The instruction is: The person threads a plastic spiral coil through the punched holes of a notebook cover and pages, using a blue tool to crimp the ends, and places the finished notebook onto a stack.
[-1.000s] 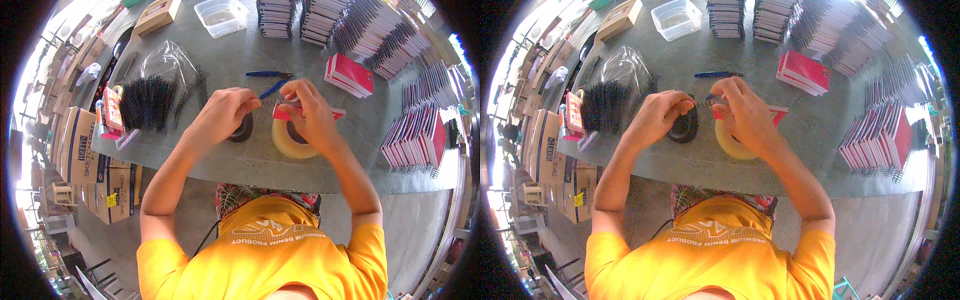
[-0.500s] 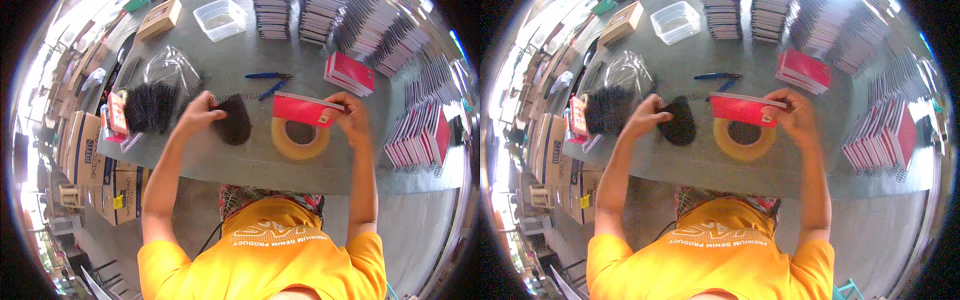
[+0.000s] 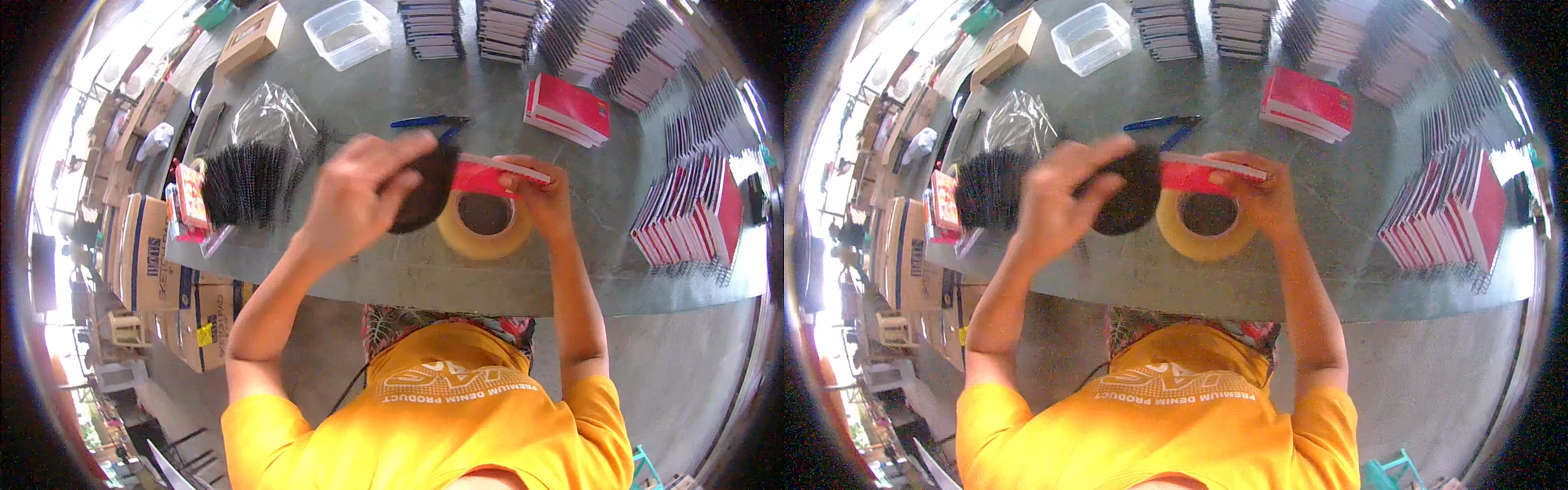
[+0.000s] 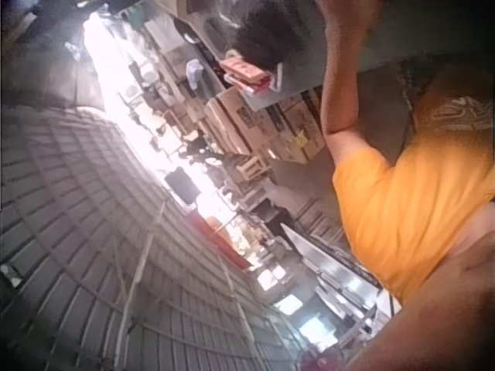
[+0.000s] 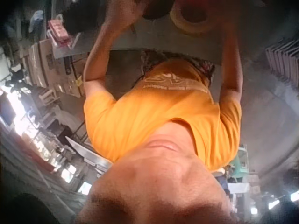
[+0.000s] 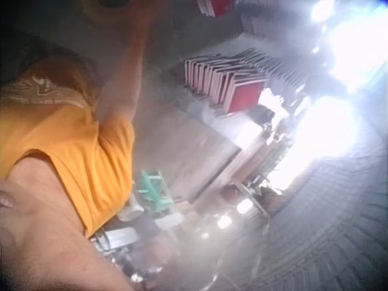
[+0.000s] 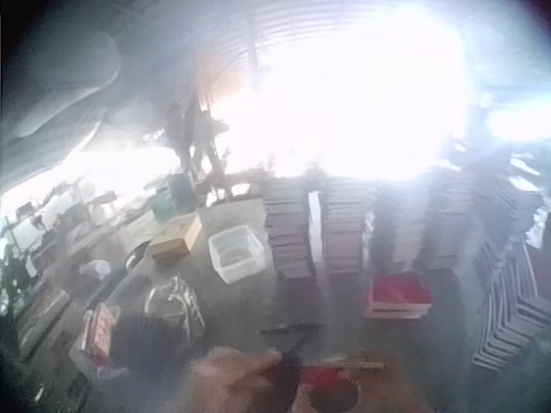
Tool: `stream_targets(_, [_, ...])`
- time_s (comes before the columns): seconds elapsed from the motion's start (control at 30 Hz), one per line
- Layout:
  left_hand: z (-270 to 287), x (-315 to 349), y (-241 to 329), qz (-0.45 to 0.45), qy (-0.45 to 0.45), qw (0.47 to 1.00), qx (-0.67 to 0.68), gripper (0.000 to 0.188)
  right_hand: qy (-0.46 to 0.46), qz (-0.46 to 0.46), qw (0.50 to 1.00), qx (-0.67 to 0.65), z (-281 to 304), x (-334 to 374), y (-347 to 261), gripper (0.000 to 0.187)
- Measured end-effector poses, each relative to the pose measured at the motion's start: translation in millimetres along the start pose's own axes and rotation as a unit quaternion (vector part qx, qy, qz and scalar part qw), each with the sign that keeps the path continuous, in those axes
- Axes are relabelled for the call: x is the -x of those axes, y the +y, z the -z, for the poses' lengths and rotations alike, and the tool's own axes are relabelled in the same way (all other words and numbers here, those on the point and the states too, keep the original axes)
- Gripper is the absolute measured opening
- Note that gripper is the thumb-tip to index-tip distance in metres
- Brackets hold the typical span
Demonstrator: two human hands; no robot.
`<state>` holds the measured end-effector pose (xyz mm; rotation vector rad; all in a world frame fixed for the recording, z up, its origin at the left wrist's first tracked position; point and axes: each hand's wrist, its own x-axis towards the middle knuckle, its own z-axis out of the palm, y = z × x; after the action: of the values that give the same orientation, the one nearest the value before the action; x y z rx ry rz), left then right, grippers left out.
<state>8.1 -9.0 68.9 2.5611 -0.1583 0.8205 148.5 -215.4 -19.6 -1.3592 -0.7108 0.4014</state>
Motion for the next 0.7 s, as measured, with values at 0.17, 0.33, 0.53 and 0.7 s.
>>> stream_targets(0.17, [-2,-1,7,0.010,-0.156,0.988,0.010,0.038,0.000,0.003,1.000,-0.024,-2,3,5,0.021])
stream_targets(0.33, [15,-21,10,0.085,0.120,0.988,0.037,0.040,0.004,-0.008,1.000,-0.008,-6,5,2,0.020])
stream_targets(0.53, [19,-31,36,-0.040,0.058,0.997,-0.030,0.040,0.015,-0.015,0.998,-0.060,-7,7,5,0.021])
stream_targets(0.7, [-5,-15,23,0.071,-0.279,0.957,-0.009,0.040,0.018,0.026,0.999,-0.027,-7,7,2,0.021])
